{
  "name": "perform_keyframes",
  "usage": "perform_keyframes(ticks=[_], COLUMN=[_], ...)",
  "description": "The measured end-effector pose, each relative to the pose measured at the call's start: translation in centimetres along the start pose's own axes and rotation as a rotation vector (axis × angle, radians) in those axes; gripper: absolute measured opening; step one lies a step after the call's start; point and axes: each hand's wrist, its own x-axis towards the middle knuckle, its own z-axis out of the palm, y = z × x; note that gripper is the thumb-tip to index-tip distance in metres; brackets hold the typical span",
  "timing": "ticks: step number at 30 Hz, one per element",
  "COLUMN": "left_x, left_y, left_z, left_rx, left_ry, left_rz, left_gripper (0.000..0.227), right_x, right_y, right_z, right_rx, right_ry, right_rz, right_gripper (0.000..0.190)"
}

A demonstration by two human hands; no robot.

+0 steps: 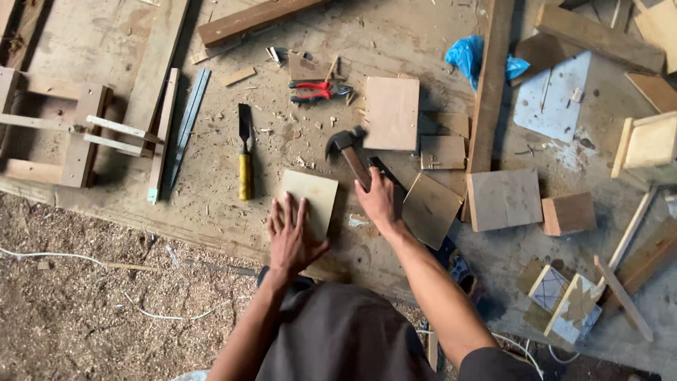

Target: The person marks a small wooden board with a pencil and ruler, then uses a chisel and hammer to carve a groove along the marked line. The person repeatedly strikes the chisel to deepen the groove.

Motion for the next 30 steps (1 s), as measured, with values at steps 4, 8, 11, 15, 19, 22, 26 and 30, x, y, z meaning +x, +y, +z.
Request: perform_keyframes(ticks=[4, 8, 11, 15, 19, 22, 26, 30], left_x=[0.3, 1.2, 2.3, 2.9, 4.5, 4.8, 4.0, 3.9], left_y=[-2.9, -3.1, -1.9, 0.0, 0.1, -0.7, -1.8, -1.9], left_z=[-1.4, -1.1, -0.3, 1.1, 1.3, 1.1, 0.3, 0.8], left_rx=[0.070, 0.149, 0.135, 0.108, -0.109, -0.100, -0.069, -0.068], left_ry=[-0.277, -0.251, -0.242, -0.056, 0.105, 0.190, 0.201, 0.163], left_rz=[0.235, 0.339, 0.258, -0.025, -0.405, -0.306, -0.250, -0.234], left_gripper=[0.130, 0.128, 0.131, 0.128, 0.122, 0.115, 0.109, 0.110], right_x=[0.4, 0.6, 1.0, 0.3, -0.4, -1.7, -3.3, -4.0], right_y=[0.7, 0.8, 0.4, 0.5, -0.4, -1.0, -2.0, -2.5], right_z=[-2.2, -3.6, -3.6, -3.6, -3.7, -3.6, -1.6, 1.3], right_rx=[-0.074, -0.277, -0.278, -0.246, -0.186, -0.268, -0.333, -0.206], right_ry=[0.045, 0.019, 0.026, 0.052, -0.010, 0.005, -0.072, -0.136], right_rz=[-0.071, -0.163, -0.163, -0.178, -0.096, -0.193, -0.254, -0.359], right_gripper=[0.037, 0.034, 0.035, 0.037, 0.038, 0.054, 0.057, 0.059])
